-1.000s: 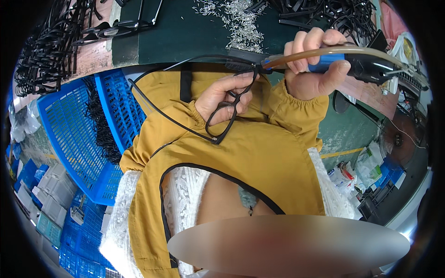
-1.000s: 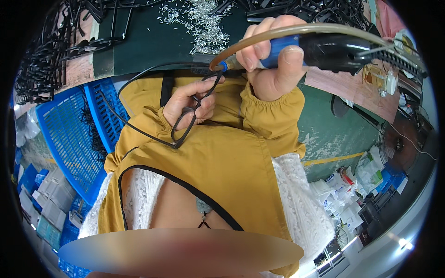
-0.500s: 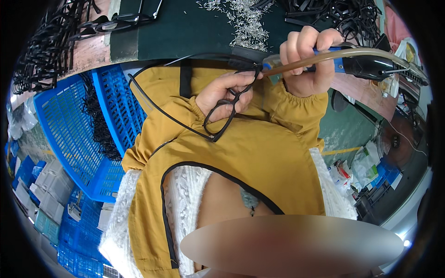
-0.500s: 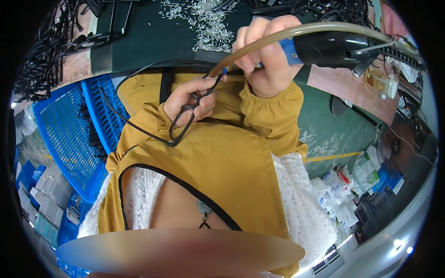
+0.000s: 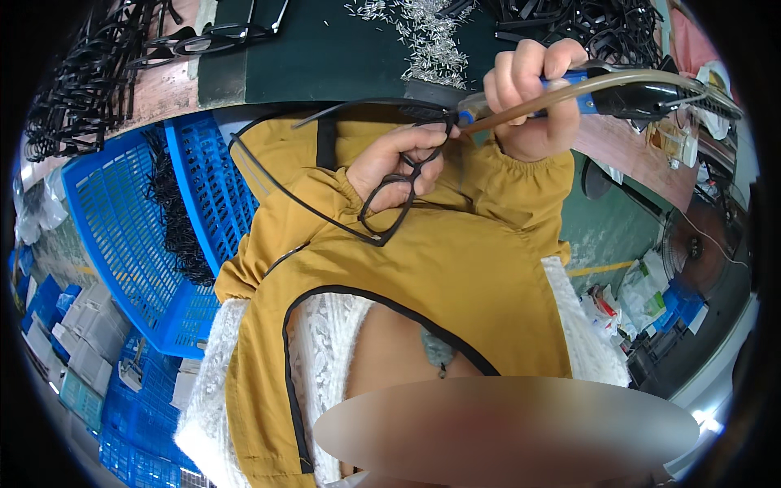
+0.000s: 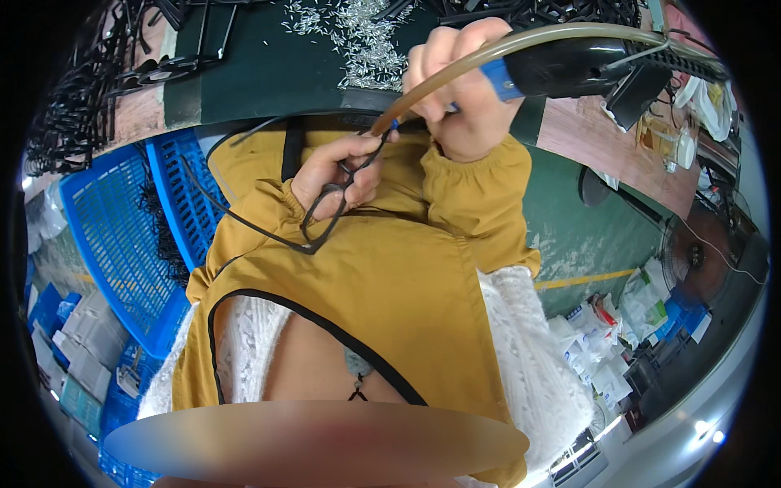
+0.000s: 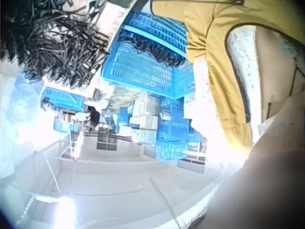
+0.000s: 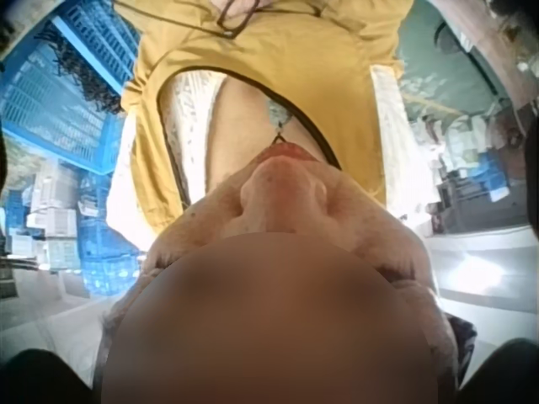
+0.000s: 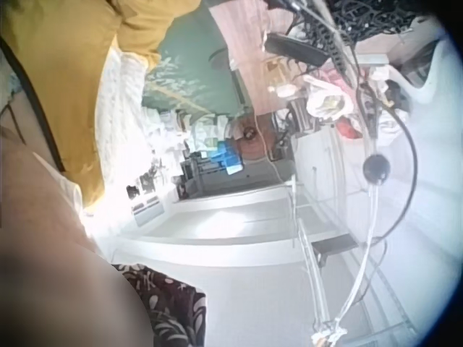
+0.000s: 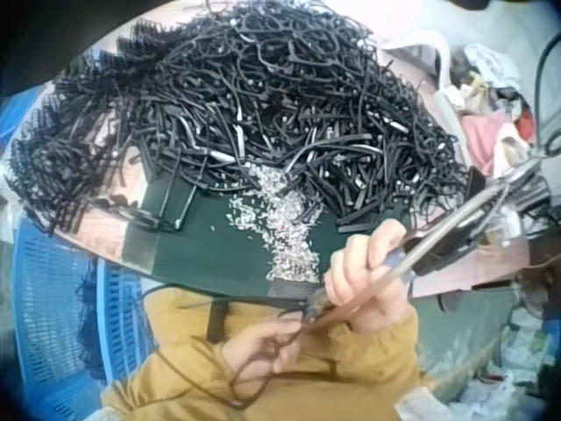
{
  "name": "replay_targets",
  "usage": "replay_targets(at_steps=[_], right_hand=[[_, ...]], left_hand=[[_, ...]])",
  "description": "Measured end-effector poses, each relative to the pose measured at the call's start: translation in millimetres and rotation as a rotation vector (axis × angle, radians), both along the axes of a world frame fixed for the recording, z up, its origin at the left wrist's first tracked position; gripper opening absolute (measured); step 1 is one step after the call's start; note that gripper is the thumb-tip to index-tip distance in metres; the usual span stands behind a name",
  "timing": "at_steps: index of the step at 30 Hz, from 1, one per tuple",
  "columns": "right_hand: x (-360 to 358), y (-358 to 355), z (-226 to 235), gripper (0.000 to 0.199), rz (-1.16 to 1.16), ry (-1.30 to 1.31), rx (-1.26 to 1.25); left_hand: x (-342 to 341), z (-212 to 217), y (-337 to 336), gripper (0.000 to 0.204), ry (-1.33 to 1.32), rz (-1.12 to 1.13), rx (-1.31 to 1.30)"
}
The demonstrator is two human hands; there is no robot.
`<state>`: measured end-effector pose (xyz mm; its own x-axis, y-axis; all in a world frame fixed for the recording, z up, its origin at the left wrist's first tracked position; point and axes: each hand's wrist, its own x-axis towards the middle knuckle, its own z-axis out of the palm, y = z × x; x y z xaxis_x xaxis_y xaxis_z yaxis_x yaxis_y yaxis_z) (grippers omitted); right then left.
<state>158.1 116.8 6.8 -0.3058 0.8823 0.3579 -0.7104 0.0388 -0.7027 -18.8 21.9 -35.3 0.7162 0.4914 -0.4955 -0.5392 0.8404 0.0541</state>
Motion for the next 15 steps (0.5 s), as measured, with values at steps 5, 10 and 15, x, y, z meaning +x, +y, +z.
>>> replay_targets(at_steps=[5,10,15], right_hand=[[45.2,19.4,7.6,0.012,-0.276,0.047,-0.242],[70.5,14.9,13.6,0.026,-1.047,-0.668,0.037],[13.8,-33.7,8.0,0.014,-0.931,-0.866,0.717]], left_hand=[[-32.7,31.4,-1.3,0.041,0.13,0.11,0.148],[-104.2,76.6,-6.6,0.06,0.53,0.66,0.401],[-83.4,74.4,-7.8,0.043,0.565,0.374,0.307]])
